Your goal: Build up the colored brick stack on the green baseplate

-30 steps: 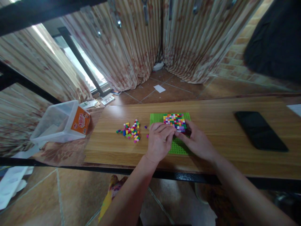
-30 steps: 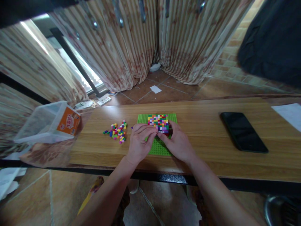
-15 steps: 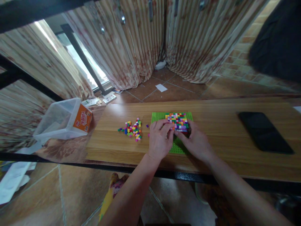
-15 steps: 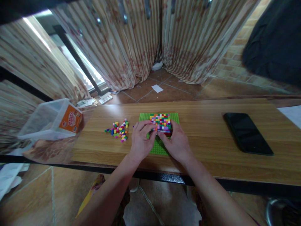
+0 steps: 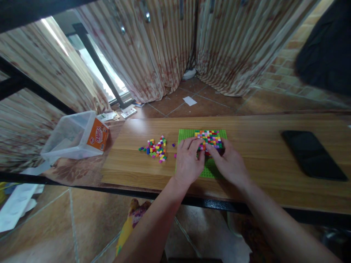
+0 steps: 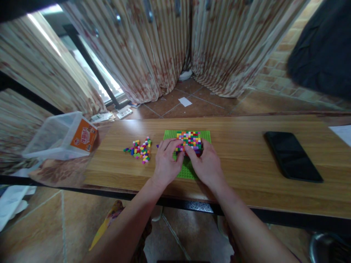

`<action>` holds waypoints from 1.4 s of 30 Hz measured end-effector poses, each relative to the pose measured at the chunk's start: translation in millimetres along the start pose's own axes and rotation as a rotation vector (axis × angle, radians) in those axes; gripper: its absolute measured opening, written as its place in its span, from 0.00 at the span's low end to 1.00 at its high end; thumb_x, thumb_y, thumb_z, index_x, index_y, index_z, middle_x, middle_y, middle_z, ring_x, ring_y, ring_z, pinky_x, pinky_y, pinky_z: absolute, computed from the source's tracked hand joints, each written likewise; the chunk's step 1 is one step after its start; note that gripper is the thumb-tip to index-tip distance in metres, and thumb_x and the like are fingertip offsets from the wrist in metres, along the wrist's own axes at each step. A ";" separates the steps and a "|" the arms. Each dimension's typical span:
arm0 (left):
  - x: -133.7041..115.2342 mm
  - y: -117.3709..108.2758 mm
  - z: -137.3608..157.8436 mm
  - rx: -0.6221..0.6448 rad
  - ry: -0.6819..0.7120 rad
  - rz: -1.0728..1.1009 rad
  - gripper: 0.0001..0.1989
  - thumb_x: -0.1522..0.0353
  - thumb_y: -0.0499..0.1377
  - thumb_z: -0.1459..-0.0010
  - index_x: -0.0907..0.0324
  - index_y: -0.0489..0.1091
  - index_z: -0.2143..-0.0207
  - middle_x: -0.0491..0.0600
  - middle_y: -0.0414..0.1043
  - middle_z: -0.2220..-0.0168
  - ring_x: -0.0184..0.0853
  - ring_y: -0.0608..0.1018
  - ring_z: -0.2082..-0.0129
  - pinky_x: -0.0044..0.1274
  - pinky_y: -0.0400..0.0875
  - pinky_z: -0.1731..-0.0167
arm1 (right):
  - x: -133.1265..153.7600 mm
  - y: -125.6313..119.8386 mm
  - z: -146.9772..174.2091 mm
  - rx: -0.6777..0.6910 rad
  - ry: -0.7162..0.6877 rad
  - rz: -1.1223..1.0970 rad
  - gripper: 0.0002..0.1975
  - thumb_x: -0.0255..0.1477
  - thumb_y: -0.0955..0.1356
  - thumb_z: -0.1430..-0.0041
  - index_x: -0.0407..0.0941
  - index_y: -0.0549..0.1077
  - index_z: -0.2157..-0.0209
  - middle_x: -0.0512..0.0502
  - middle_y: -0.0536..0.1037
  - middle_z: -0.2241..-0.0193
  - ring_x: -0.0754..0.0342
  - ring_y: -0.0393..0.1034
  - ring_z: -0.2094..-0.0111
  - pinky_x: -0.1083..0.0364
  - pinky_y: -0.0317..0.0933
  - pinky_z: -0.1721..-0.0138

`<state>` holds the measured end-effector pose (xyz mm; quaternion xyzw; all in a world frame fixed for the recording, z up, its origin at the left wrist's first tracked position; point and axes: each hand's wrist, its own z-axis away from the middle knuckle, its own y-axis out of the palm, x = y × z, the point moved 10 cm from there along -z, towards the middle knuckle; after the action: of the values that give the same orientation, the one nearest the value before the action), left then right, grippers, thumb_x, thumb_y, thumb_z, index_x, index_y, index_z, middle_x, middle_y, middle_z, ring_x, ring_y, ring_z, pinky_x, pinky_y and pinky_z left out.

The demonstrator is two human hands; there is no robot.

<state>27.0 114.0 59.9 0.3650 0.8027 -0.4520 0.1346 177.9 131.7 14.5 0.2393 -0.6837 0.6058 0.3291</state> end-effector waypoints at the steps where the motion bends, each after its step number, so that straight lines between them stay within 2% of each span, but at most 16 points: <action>1: 0.4 0.1 0.1 -0.001 -0.002 0.002 0.13 0.75 0.60 0.41 0.58 0.70 0.54 0.53 0.74 0.53 0.40 0.74 0.50 0.35 0.70 0.48 | -0.3 0.7 -0.5 -0.004 0.012 0.014 0.43 0.58 0.62 0.43 0.36 0.68 0.42 0.27 0.76 0.49 0.35 0.71 0.49 0.39 0.63 0.48; 12: 0.0 0.3 -0.2 -0.004 -0.008 0.001 0.12 0.76 0.59 0.41 0.59 0.70 0.54 0.53 0.74 0.54 0.40 0.74 0.51 0.34 0.70 0.49 | 1.0 -0.3 -2.1 -0.017 0.055 0.017 0.40 0.57 0.65 0.45 0.38 0.70 0.44 0.29 0.77 0.52 0.36 0.72 0.52 0.41 0.64 0.51; 18: -1.0 0.1 -0.1 -0.011 -0.002 -0.011 0.11 0.75 0.59 0.40 0.59 0.70 0.54 0.53 0.74 0.54 0.40 0.74 0.50 0.34 0.70 0.49 | -6.5 2.5 -4.9 -0.016 0.080 -0.019 0.43 0.57 0.68 0.49 0.37 0.70 0.43 0.29 0.76 0.50 0.35 0.72 0.51 0.39 0.62 0.50; 23: 0.2 -0.4 -0.2 -0.019 -0.020 -0.004 0.11 0.75 0.59 0.40 0.59 0.71 0.55 0.53 0.74 0.54 0.39 0.74 0.51 0.33 0.70 0.49 | -7.1 3.5 -6.8 -0.026 0.083 -0.056 0.41 0.56 0.68 0.50 0.38 0.72 0.46 0.30 0.77 0.51 0.36 0.72 0.52 0.39 0.63 0.50; 27: 2.3 0.7 -0.4 -0.008 -0.041 0.016 0.12 0.76 0.59 0.40 0.58 0.71 0.54 0.53 0.74 0.54 0.39 0.74 0.50 0.34 0.70 0.48 | -6.8 4.2 -6.9 -0.023 0.082 -0.049 0.43 0.57 0.68 0.51 0.37 0.71 0.45 0.29 0.76 0.51 0.35 0.72 0.51 0.39 0.62 0.50; 32: 4.6 0.9 -1.5 0.011 -0.045 0.051 0.12 0.76 0.59 0.40 0.58 0.71 0.54 0.52 0.74 0.53 0.39 0.74 0.50 0.34 0.70 0.47 | -5.8 3.2 -3.8 -0.039 0.032 -0.020 0.44 0.59 0.65 0.47 0.37 0.68 0.42 0.28 0.75 0.49 0.36 0.70 0.49 0.40 0.62 0.48; 38: 6.2 -5.2 -3.8 0.038 -0.053 0.148 0.19 0.80 0.58 0.44 0.57 0.70 0.51 0.52 0.74 0.51 0.37 0.75 0.49 0.31 0.71 0.46 | -6.5 1.5 -5.5 0.009 0.005 -0.074 0.41 0.60 0.58 0.41 0.40 0.72 0.45 0.31 0.77 0.51 0.38 0.72 0.52 0.41 0.63 0.49; 42: 17.9 -19.9 -6.4 -0.005 -0.107 0.168 0.23 0.83 0.53 0.47 0.57 0.70 0.51 0.51 0.74 0.52 0.34 0.78 0.56 0.28 0.73 0.51 | -8.4 -1.9 -5.6 0.002 0.027 -0.081 0.40 0.58 0.57 0.39 0.40 0.72 0.44 0.31 0.77 0.50 0.39 0.73 0.52 0.41 0.63 0.50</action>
<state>1.2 121.1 66.1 0.4058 0.7622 -0.4560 0.2156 185.7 136.4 9.8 0.2588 -0.6684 0.5957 0.3624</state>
